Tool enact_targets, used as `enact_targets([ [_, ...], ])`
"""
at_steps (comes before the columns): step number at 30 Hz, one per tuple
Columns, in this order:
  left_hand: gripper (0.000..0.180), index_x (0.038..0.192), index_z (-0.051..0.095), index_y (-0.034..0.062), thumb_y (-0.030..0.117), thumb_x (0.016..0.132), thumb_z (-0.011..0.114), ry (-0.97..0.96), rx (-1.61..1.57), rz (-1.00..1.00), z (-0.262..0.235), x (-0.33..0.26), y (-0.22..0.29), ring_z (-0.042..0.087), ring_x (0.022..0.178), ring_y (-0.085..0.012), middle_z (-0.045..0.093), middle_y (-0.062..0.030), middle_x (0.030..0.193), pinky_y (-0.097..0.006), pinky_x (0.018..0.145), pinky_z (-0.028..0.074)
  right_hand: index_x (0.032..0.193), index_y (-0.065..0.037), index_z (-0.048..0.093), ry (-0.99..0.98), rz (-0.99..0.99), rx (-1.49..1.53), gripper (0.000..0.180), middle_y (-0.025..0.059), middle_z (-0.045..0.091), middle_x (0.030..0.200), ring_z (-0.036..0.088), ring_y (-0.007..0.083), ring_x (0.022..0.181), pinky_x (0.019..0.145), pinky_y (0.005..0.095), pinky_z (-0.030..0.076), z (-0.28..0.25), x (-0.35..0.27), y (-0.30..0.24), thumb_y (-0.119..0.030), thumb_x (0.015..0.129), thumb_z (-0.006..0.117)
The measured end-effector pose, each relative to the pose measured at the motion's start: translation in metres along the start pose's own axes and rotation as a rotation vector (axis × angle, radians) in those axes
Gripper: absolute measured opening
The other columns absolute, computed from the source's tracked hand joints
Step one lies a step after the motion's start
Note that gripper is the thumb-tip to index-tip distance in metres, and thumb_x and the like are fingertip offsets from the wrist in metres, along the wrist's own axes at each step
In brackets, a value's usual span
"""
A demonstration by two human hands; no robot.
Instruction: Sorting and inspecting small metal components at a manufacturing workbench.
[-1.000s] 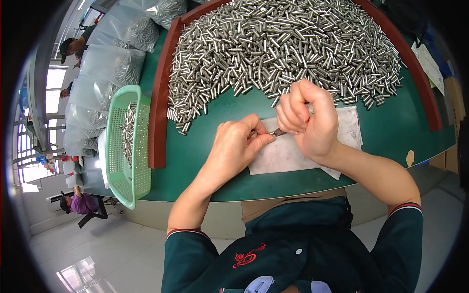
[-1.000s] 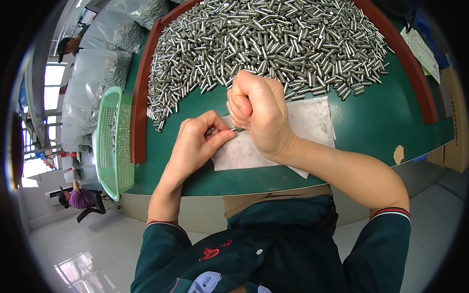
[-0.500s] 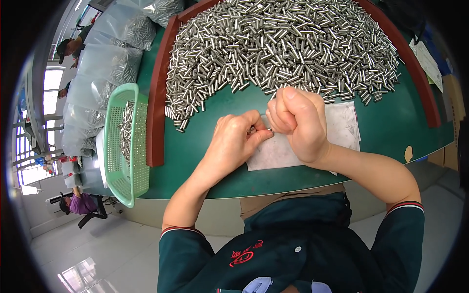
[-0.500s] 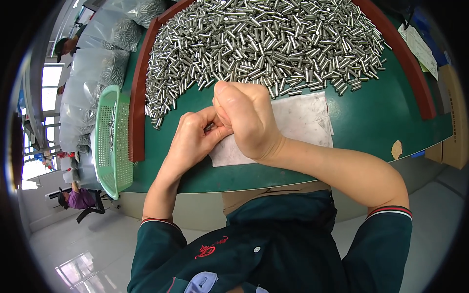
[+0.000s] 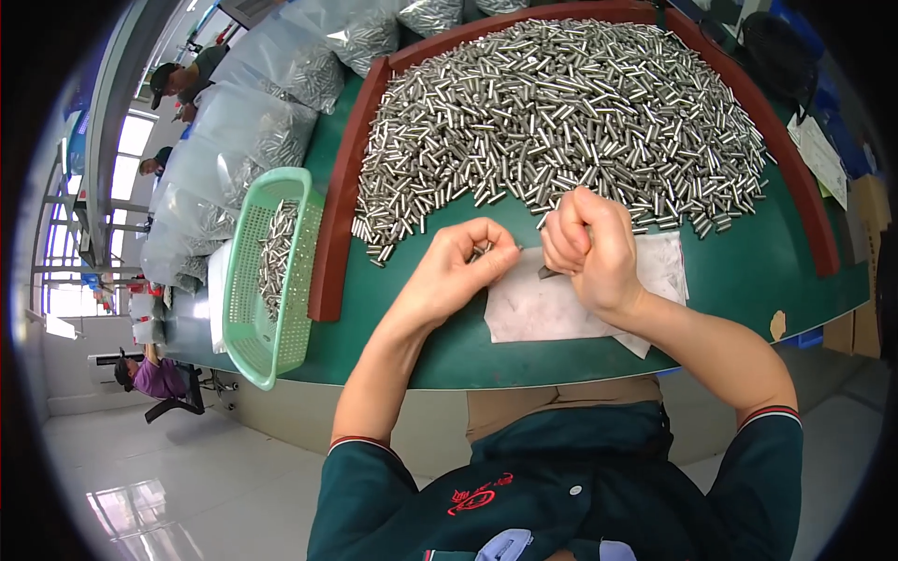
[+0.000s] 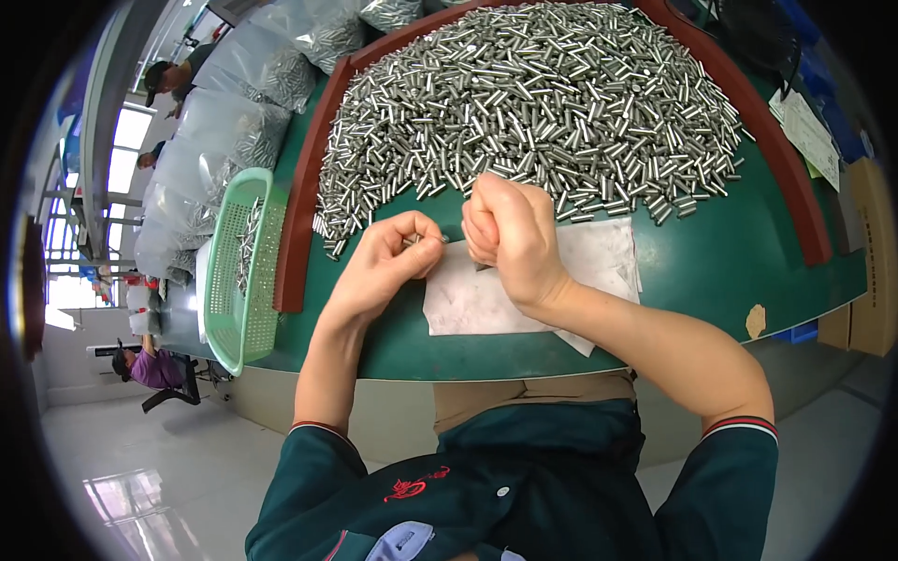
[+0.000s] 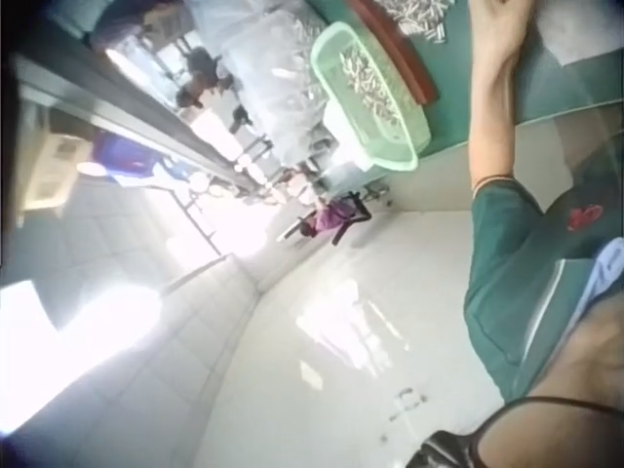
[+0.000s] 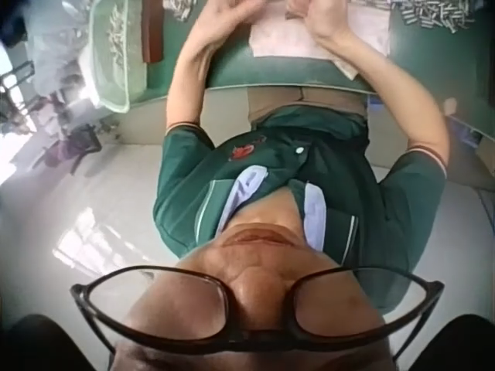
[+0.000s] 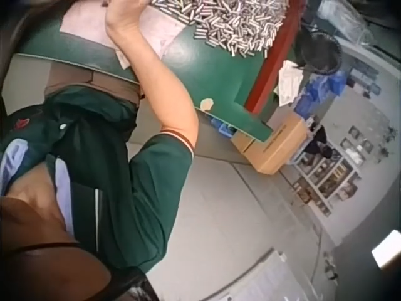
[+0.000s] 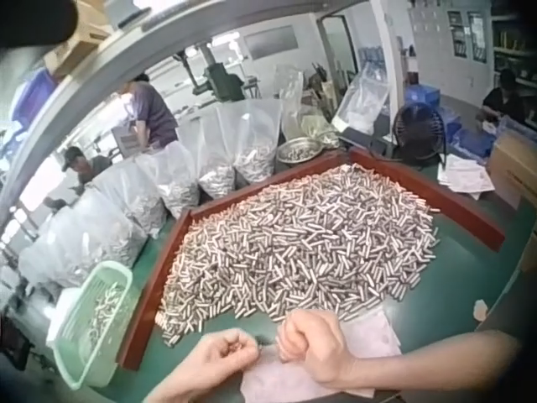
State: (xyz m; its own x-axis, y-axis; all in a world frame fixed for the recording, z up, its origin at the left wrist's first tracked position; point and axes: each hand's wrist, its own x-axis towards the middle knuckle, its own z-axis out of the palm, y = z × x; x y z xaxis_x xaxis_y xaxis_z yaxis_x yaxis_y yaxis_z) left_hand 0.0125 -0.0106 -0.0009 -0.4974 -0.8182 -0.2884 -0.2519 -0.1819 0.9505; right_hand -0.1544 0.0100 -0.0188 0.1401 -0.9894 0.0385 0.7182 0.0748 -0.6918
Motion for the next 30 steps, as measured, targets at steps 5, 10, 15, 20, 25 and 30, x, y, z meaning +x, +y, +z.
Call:
enact_targets([
  [5,0.015,0.092,0.050,0.0021,0.015,0.085,0.052,-0.098,-0.721,-0.125,-0.016,0.009,-0.010,0.028,0.050,-0.0034,0.043,-0.0012,0.067,-0.015,0.043,0.024,0.052,-0.009,0.028,-0.013,0.030,0.028,0.038,-0.0005,0.027,0.043,0.020,0.0075,0.038,0.036,0.0229,0.018,-0.001,0.002,0.001,-0.020,0.088,0.032],
  [10,0.023,0.102,0.050,-0.0004,0.017,0.086,0.050,-0.047,-0.698,-0.162,-0.018,0.012,-0.007,0.032,0.052,-0.0034,0.045,-0.0017,0.068,-0.014,0.043,0.027,0.052,-0.009,0.027,-0.008,0.034,-0.003,0.037,0.0001,0.027,0.043,0.021,0.0083,0.038,0.037,0.0233,0.019,-0.002,0.005,0.000,-0.019,0.087,0.031],
  [15,0.024,0.085,0.049,0.0029,0.026,0.089,0.044,0.053,-0.722,-0.154,-0.013,0.012,-0.002,0.034,0.054,-0.0049,0.045,-0.0024,0.069,-0.016,0.044,0.029,0.052,-0.009,0.027,-0.005,0.033,-0.004,0.035,0.0001,0.027,0.043,0.021,0.0081,0.038,0.037,0.0230,0.019,-0.002,0.005,-0.002,-0.018,0.086,0.031],
  [20,0.027,0.073,0.051,0.0049,0.027,0.089,0.047,0.245,-0.159,0.062,-0.020,0.023,-0.012,0.026,0.044,-0.0050,0.033,0.0056,0.050,-0.019,0.043,0.025,0.053,-0.008,0.027,-0.010,0.044,0.001,0.034,0.0002,0.027,0.043,0.021,0.0078,0.038,0.037,0.0227,0.019,-0.003,0.005,-0.001,-0.017,0.085,0.031],
  [25,0.012,0.077,0.059,0.0027,0.011,0.070,0.065,0.512,0.841,0.360,-0.007,0.036,-0.014,0.045,0.039,-0.0180,0.046,-0.0065,0.046,-0.031,0.042,0.036,0.053,-0.008,0.027,-0.001,0.036,-0.013,0.033,0.0003,0.027,0.043,0.021,0.0077,0.038,0.036,0.0227,0.019,-0.001,0.004,-0.002,-0.016,0.085,0.031],
  [30,0.010,0.076,0.059,0.0023,0.010,0.071,0.063,0.522,0.842,0.383,-0.003,0.038,-0.015,0.046,0.039,-0.0214,0.046,-0.0075,0.046,-0.032,0.042,0.036,0.053,-0.008,0.027,0.002,0.035,-0.010,0.035,0.0002,0.027,0.043,0.021,0.0079,0.037,0.037,0.0228,0.020,-0.002,0.004,-0.002,-0.018,0.086,0.031],
])
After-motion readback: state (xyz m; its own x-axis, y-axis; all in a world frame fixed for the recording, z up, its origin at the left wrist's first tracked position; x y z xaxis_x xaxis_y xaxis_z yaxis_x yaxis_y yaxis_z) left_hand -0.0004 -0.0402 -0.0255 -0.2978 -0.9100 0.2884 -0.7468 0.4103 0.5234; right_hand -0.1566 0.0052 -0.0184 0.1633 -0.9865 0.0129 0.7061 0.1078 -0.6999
